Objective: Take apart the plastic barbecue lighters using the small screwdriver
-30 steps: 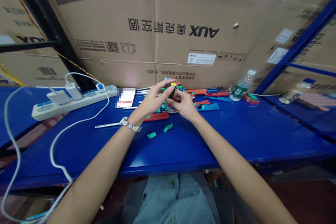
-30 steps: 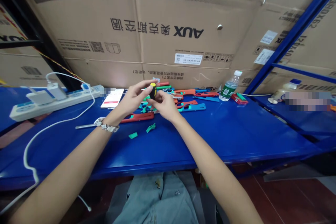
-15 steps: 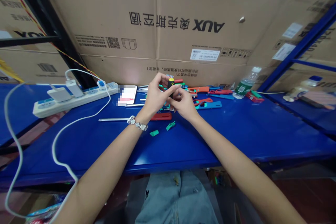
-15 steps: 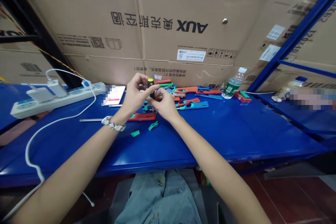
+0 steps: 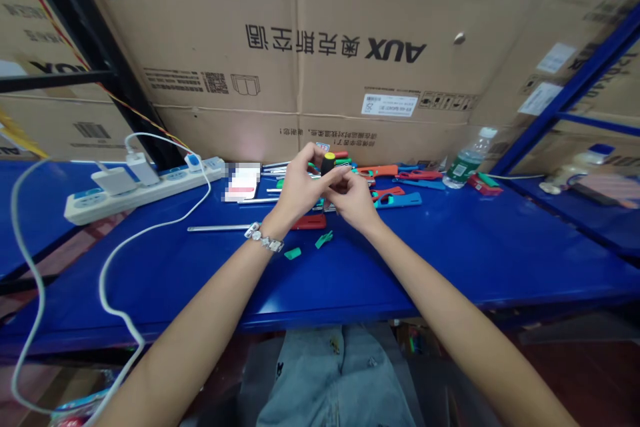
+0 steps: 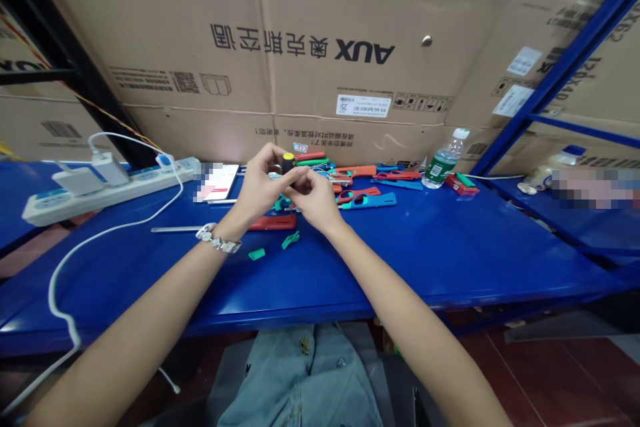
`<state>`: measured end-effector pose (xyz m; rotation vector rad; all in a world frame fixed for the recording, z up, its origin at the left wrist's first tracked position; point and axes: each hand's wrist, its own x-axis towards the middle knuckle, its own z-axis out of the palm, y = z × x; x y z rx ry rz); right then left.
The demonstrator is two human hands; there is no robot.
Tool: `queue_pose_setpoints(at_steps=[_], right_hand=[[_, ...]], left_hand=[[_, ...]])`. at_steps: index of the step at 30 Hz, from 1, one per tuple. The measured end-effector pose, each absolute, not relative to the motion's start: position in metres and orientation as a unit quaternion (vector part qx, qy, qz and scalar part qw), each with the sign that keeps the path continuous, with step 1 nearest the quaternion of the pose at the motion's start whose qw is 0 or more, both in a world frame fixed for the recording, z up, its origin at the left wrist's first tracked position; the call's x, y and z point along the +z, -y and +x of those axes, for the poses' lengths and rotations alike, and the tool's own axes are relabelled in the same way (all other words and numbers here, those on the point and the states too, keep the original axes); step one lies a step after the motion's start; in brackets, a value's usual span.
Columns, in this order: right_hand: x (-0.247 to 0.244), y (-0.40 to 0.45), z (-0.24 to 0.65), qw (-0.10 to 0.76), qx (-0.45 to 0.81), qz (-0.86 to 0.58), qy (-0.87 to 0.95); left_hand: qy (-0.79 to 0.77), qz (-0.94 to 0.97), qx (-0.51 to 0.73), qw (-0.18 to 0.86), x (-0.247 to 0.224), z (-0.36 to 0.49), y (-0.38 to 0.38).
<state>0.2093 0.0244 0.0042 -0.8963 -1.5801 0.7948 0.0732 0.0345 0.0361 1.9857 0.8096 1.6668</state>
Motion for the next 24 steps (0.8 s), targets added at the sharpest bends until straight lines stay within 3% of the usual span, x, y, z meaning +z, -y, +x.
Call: queue_pose_setpoints(at_steps=[7,12,20,24], right_hand=[[0.02,-0.016,0.219,0.467,0.362,-0.323,0.739],[0.011,-0.019,0.211,0.534,0.306,-0.38,0.69],[0.021,-0.017,0.218,0.451,0.355,-0.337,0.747],[0.015,-0.017,0.212,0.513,0.309,-0.371,0.71]], left_hand=[[-0.249,0.763,0.54,0.255,0.041,0.06,-0.03],[-0.28,0.706,0.612,0.219,0.037,0.066,-0.036],[-0.26,0.765,0.54,0.235,0.044,0.059,-0.03],[-0.283,0.721,0.592,0.222,0.042,0.062,-0.033]])
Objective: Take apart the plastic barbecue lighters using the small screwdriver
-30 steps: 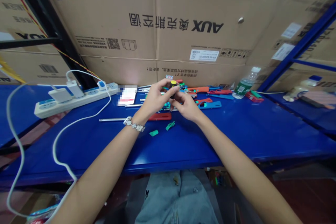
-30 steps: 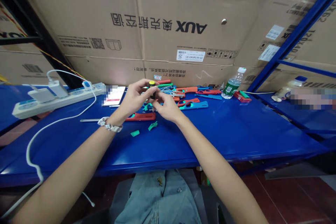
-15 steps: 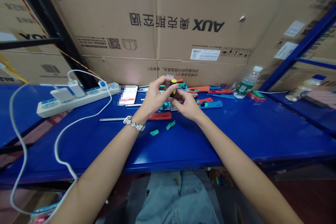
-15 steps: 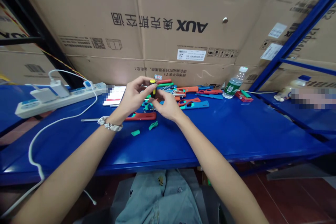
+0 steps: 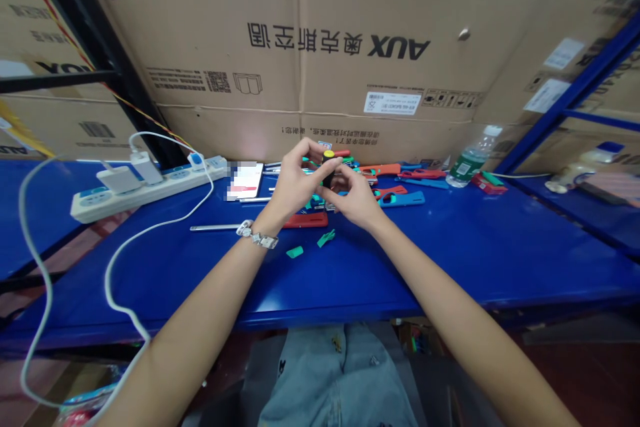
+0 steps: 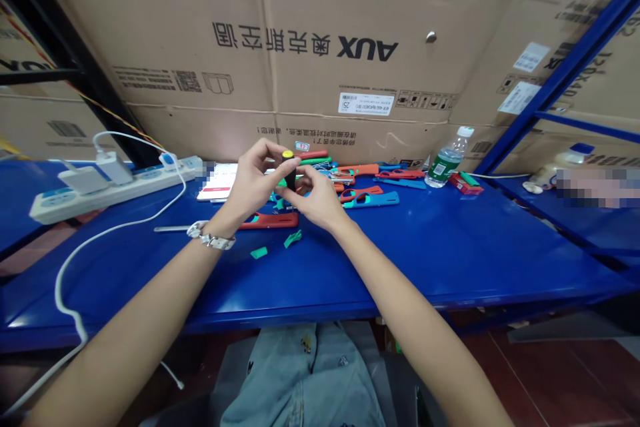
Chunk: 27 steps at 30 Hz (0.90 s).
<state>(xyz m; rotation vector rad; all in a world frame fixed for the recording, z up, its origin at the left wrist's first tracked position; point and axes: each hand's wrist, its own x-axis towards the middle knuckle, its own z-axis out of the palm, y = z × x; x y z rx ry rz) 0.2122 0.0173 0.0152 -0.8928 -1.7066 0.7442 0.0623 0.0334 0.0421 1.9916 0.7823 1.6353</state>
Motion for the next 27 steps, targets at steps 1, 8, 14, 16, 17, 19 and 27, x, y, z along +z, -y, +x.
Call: queue_pose_setpoints(at_steps=[1,8,14,16,17,19,27], right_hand=[[0.014,-0.018,0.211,0.53,0.306,-0.378,0.695],[0.023,-0.017,0.218,0.443,0.373,-0.34,0.741],[0.014,-0.019,0.214,0.495,0.322,-0.372,0.716],[0.01,-0.02,0.211,0.512,0.331,-0.381,0.695],[0.01,-0.02,0.211,0.508,0.346,-0.379,0.692],[0.012,-0.019,0.213,0.484,0.373,-0.365,0.702],[0.02,-0.017,0.224,0.462,0.424,-0.36,0.691]], left_hand=[[-0.289,0.712,0.602,0.217,0.041,0.064,-0.034],[-0.274,0.77,0.526,0.237,0.043,0.056,-0.032],[-0.285,0.737,0.576,0.208,0.04,0.06,-0.035],[-0.295,0.728,0.587,0.198,0.04,0.064,-0.034],[-0.299,0.725,0.589,0.196,0.04,0.065,-0.034],[-0.306,0.719,0.593,0.198,0.039,0.063,-0.033],[-0.338,0.822,0.417,0.192,0.013,0.028,-0.035]])
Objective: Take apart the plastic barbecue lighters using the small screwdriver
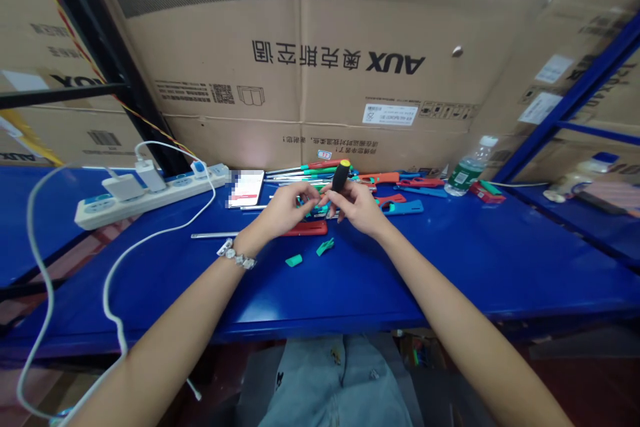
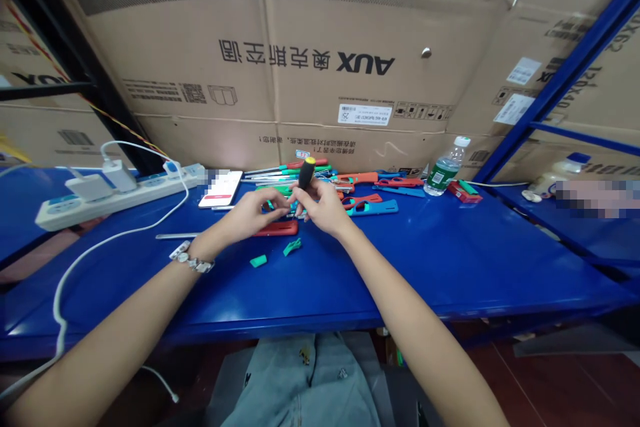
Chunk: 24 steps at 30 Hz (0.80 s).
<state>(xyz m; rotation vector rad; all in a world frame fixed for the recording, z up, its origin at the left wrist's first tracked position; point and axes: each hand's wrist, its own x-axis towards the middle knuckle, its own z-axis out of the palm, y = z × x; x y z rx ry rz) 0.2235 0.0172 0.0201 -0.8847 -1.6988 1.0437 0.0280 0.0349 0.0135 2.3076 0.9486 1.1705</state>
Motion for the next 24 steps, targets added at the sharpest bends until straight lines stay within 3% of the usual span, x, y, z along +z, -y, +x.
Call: queue_pose_setpoints(at_steps=[3,7,11,17,24], right_hand=[[0.021,-0.019,0.225,0.517,0.418,-0.358,0.655],[0.019,-0.016,0.232,0.536,0.413,-0.386,0.627],[0.007,-0.008,0.245,0.477,0.358,-0.466,0.654],[-0.007,-0.003,0.257,0.343,0.176,-0.591,0.708],[-0.013,-0.003,0.248,0.263,0.049,-0.64,0.72]], left_hand=[[-0.315,0.877,0.305,0.196,0.005,0.025,-0.032],[-0.306,0.9,0.262,0.164,0.003,0.028,-0.031],[-0.3,0.912,0.241,0.145,0.003,0.029,-0.033],[-0.31,0.92,0.211,0.112,0.0,0.033,-0.038],[-0.343,0.909,0.211,0.106,-0.002,0.034,-0.033]])
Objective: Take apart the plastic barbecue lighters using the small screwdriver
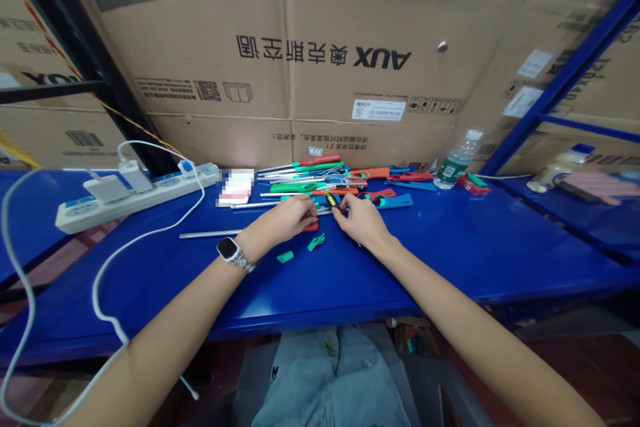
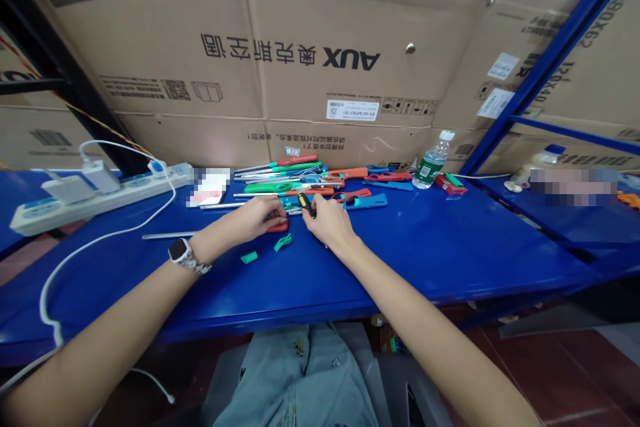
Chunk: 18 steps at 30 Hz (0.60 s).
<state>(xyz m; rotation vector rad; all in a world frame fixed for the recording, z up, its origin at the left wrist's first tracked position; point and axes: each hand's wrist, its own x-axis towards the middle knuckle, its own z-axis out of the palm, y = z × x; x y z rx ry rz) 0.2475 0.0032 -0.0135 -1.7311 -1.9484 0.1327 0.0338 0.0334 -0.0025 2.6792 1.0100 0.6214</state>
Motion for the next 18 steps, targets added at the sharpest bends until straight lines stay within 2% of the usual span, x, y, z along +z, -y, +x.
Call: queue_pose_setpoints(at_steps=[4,10,15,18], right_hand=[[-0.014,-0.003,0.245,0.237,0.026,-0.646,0.725],[-0.01,-0.007,0.254,0.249,0.011,-0.671,0.698],[-0.012,-0.01,0.258,0.228,0.018,-0.694,0.683],[-0.009,-0.004,0.255,0.248,-0.003,-0.692,0.678]], left_hand=[[-0.344,0.909,0.205,0.114,-0.001,0.033,-0.034],[-0.352,0.905,0.204,0.122,-0.001,0.034,-0.033],[-0.333,0.907,0.24,0.092,-0.007,0.037,-0.027],[-0.32,0.912,0.247,0.067,-0.009,0.041,-0.024]])
